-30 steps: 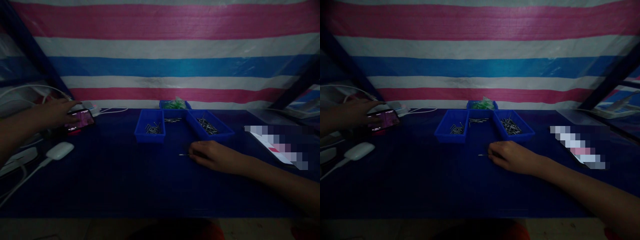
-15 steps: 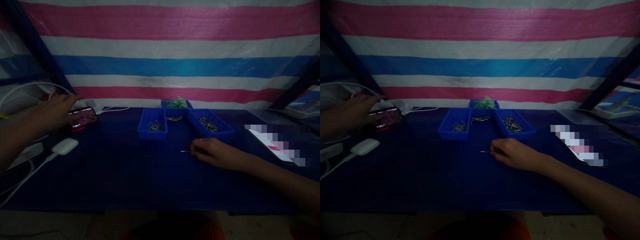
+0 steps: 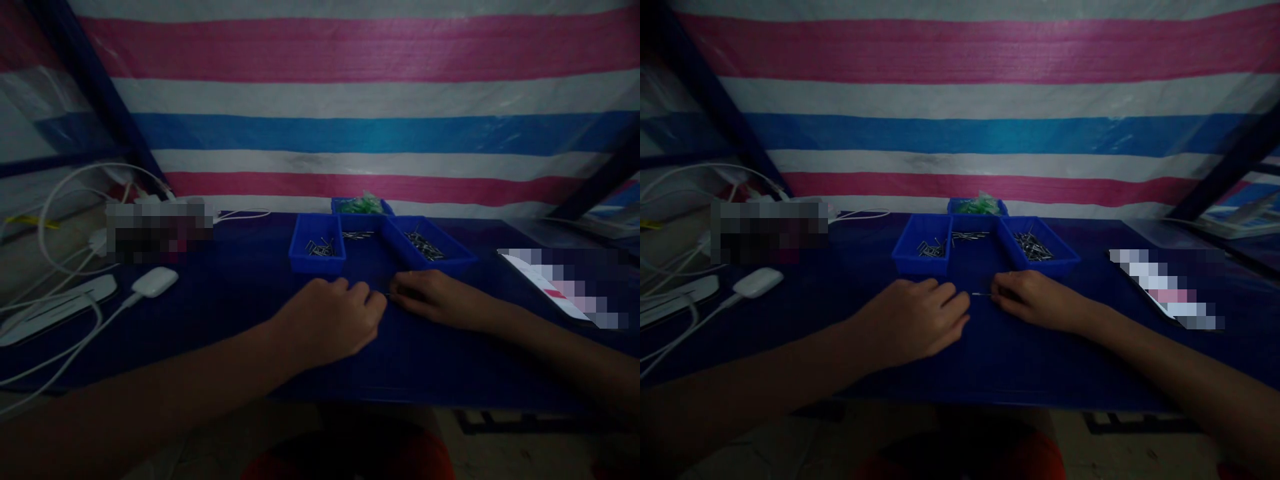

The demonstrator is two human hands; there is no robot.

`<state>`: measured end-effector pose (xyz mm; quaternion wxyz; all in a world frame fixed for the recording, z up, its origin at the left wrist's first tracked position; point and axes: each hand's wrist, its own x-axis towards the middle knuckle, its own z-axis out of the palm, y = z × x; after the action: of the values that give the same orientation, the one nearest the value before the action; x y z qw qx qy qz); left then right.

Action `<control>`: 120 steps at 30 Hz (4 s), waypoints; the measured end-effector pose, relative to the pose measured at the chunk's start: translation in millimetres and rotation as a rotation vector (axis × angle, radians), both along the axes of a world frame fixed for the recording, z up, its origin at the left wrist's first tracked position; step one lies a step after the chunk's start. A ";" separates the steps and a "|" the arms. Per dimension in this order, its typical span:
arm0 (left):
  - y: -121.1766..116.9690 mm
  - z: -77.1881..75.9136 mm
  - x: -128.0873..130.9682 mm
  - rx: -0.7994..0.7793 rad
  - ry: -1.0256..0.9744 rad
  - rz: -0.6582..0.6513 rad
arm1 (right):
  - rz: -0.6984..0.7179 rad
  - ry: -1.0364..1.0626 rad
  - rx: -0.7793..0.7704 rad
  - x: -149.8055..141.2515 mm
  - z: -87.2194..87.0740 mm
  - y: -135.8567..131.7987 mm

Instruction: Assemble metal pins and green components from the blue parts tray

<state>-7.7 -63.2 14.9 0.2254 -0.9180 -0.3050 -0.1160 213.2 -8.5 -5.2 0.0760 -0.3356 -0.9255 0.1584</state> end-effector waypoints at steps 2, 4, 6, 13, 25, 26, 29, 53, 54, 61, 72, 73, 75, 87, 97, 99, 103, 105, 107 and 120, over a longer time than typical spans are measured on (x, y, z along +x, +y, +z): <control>5.1 -9.9 16.3 -0.003 -0.002 -0.018 | 0.011 -0.002 0.025 1.8 -1.3 0.6; 12.2 -17.7 24.4 0.005 -0.023 -0.010 | 0.022 -0.009 0.052 3.6 -2.3 1.1; 18.8 -24.4 26.5 0.006 -0.041 0.002 | 0.031 -0.014 0.066 5.0 -2.7 1.3; 26.1 -32.2 15.0 -0.125 -0.103 0.014 | 0.044 -0.025 0.058 5.6 1.2 -0.5; 23.1 -23.6 15.9 -0.362 -0.266 -0.013 | 0.032 0.009 0.070 3.9 4.2 -9.5; 23.3 -23.3 15.7 -0.377 -0.280 -0.007 | 0.028 0.021 0.081 3.3 5.0 -10.5; 24.2 -23.3 14.9 -0.384 -0.277 -0.001 | 0.022 0.038 0.095 1.6 6.9 -12.4; 39.1 -24.9 15.9 -0.605 -0.591 -0.064 | -0.057 0.125 0.120 0.1 12.5 -13.9; 40.3 -24.7 16.1 -0.630 -0.616 -0.058 | -0.059 0.130 0.126 0.3 12.8 -13.6; 45.2 -24.0 16.1 -0.713 -0.741 -0.099 | -0.045 0.124 0.152 3.1 11.4 -7.9; 39.7 -22.5 19.6 -0.715 -0.703 -0.184 | 0.061 0.049 0.122 -0.6 3.9 -4.9; 39.5 -22.8 19.3 -0.716 -0.707 -0.167 | 0.052 0.039 0.133 -0.2 3.5 -4.7; 40.4 -24.1 18.4 -0.696 -0.700 -0.113 | 0.023 0.023 0.171 0.3 3.7 -4.1; 53.7 -31.8 13.1 -0.654 -0.461 0.081 | 0.122 -0.063 0.093 -11.3 21.1 9.9; 56.5 -31.9 13.0 -0.662 -0.445 0.058 | 0.093 0.017 0.124 -8.2 8.0 5.7; 57.5 -32.4 12.1 -0.654 -0.440 0.053 | 0.081 0.019 0.128 -8.4 8.5 5.7; 57.2 -31.9 11.5 -0.670 -0.420 0.014 | 0.082 0.019 0.136 -9.9 8.8 3.6; 56.7 -31.4 11.8 -0.675 -0.407 0.020 | 0.101 0.013 0.133 -10.5 8.7 2.6; 56.4 -30.8 11.8 -0.662 -0.386 0.039 | 0.101 0.004 0.125 -10.6 9.0 2.3; 51.7 -25.0 8.8 -0.404 -0.161 0.074 | -0.005 -0.033 0.158 -0.8 11.4 7.0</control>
<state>1.1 -11.5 -10.2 0.0161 -0.9204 -0.3726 -0.1173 212.4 -1.5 6.2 0.0873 -0.3334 -0.9354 0.0790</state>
